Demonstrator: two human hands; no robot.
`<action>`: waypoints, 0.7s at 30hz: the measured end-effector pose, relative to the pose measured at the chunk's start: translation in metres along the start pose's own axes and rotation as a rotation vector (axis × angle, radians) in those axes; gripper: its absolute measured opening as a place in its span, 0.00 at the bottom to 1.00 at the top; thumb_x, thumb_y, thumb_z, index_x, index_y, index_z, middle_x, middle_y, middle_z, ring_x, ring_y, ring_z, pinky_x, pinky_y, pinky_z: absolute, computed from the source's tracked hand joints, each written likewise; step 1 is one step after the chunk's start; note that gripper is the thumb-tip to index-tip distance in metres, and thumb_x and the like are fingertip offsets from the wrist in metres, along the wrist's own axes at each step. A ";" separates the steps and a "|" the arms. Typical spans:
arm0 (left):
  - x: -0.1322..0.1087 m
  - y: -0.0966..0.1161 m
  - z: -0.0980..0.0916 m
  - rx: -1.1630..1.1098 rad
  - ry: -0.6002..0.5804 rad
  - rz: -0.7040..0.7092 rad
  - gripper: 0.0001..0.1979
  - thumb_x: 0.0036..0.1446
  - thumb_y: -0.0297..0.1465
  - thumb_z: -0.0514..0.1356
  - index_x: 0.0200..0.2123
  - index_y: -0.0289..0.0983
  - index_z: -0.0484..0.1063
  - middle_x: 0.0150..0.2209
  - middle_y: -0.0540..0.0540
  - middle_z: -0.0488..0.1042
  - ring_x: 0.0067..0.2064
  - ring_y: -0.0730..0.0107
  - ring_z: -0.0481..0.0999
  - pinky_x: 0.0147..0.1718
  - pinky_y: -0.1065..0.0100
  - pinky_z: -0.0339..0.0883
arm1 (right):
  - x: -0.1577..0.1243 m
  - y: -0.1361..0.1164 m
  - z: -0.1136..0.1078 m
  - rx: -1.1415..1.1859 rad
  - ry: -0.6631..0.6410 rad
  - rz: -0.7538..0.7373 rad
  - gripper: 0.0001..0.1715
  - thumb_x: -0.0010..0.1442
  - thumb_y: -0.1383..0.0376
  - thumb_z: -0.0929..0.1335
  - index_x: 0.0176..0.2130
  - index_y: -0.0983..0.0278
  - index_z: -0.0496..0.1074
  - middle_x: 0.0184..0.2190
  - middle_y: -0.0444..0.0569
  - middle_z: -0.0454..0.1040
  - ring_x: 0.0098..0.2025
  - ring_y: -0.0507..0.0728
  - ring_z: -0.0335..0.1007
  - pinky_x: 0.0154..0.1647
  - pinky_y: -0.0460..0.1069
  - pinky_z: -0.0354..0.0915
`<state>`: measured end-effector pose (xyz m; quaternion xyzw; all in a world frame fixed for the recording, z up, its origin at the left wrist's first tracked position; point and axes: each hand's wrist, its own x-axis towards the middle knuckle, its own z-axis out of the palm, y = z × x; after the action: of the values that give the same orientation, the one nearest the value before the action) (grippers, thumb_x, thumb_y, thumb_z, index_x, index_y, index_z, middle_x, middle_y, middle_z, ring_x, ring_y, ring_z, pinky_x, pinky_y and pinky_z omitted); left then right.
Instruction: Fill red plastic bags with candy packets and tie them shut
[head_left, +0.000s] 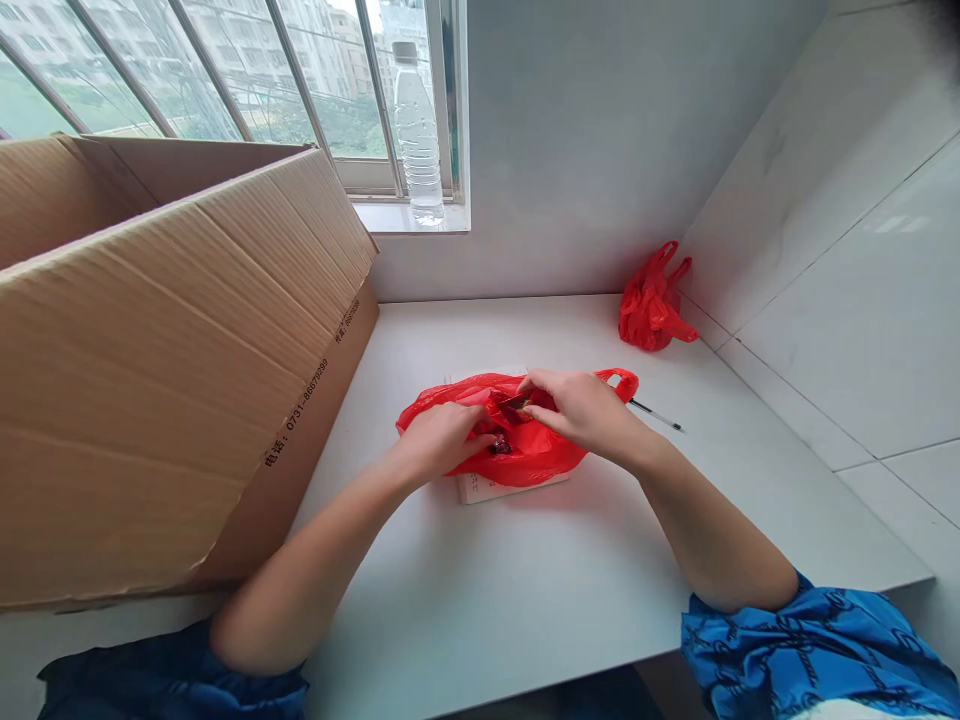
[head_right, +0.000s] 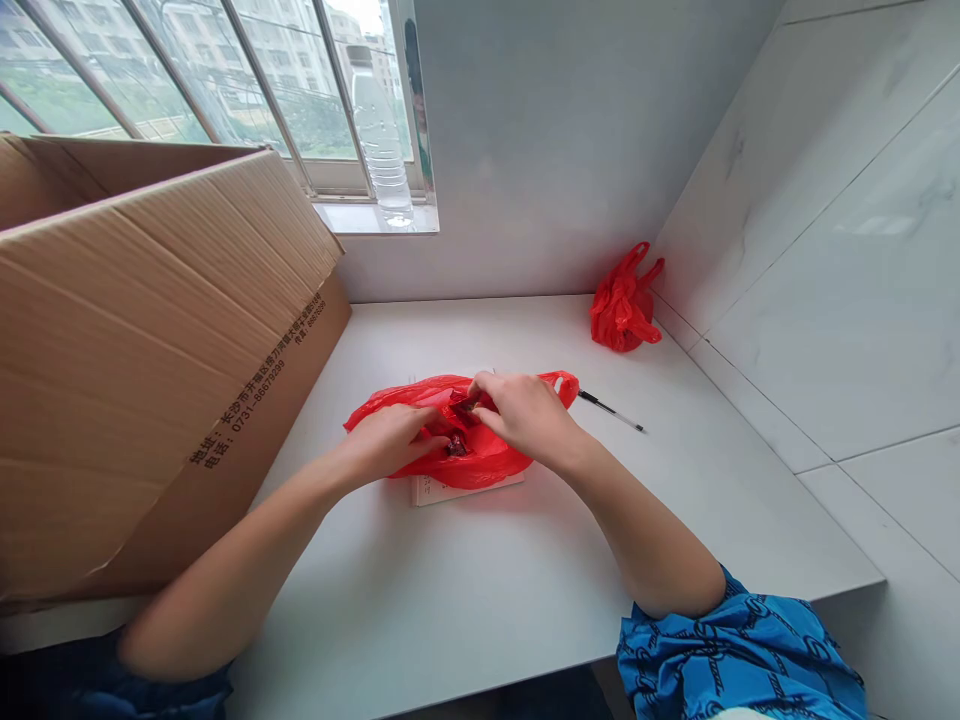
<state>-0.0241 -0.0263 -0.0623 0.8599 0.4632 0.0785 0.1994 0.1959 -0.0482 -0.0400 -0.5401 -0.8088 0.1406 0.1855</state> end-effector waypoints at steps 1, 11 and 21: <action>0.000 0.001 0.003 0.044 -0.027 -0.015 0.08 0.56 0.39 0.60 0.33 0.40 0.72 0.33 0.47 0.76 0.30 0.66 0.72 0.21 0.69 0.49 | 0.000 0.000 0.001 -0.049 -0.043 0.012 0.10 0.65 0.65 0.65 0.46 0.59 0.71 0.33 0.46 0.78 0.35 0.57 0.72 0.32 0.48 0.57; 0.000 0.001 0.013 0.120 -0.146 0.036 0.11 0.52 0.28 0.57 0.40 0.41 0.69 0.36 0.47 0.74 0.30 0.66 0.72 0.20 0.69 0.49 | 0.004 0.005 0.007 -0.332 -0.216 0.113 0.12 0.64 0.72 0.60 0.38 0.61 0.71 0.29 0.46 0.76 0.29 0.55 0.68 0.24 0.49 0.48; 0.002 0.000 -0.009 -0.166 0.179 0.196 0.13 0.50 0.21 0.53 0.38 0.42 0.66 0.38 0.53 0.75 0.38 0.71 0.75 0.32 0.72 0.65 | -0.005 -0.010 -0.009 0.141 -0.130 -0.036 0.16 0.71 0.62 0.58 0.44 0.59 0.74 0.37 0.46 0.77 0.37 0.55 0.71 0.33 0.48 0.58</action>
<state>-0.0258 -0.0217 -0.0548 0.8712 0.3849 0.2121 0.2190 0.1938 -0.0564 -0.0286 -0.5007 -0.8168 0.2287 0.1726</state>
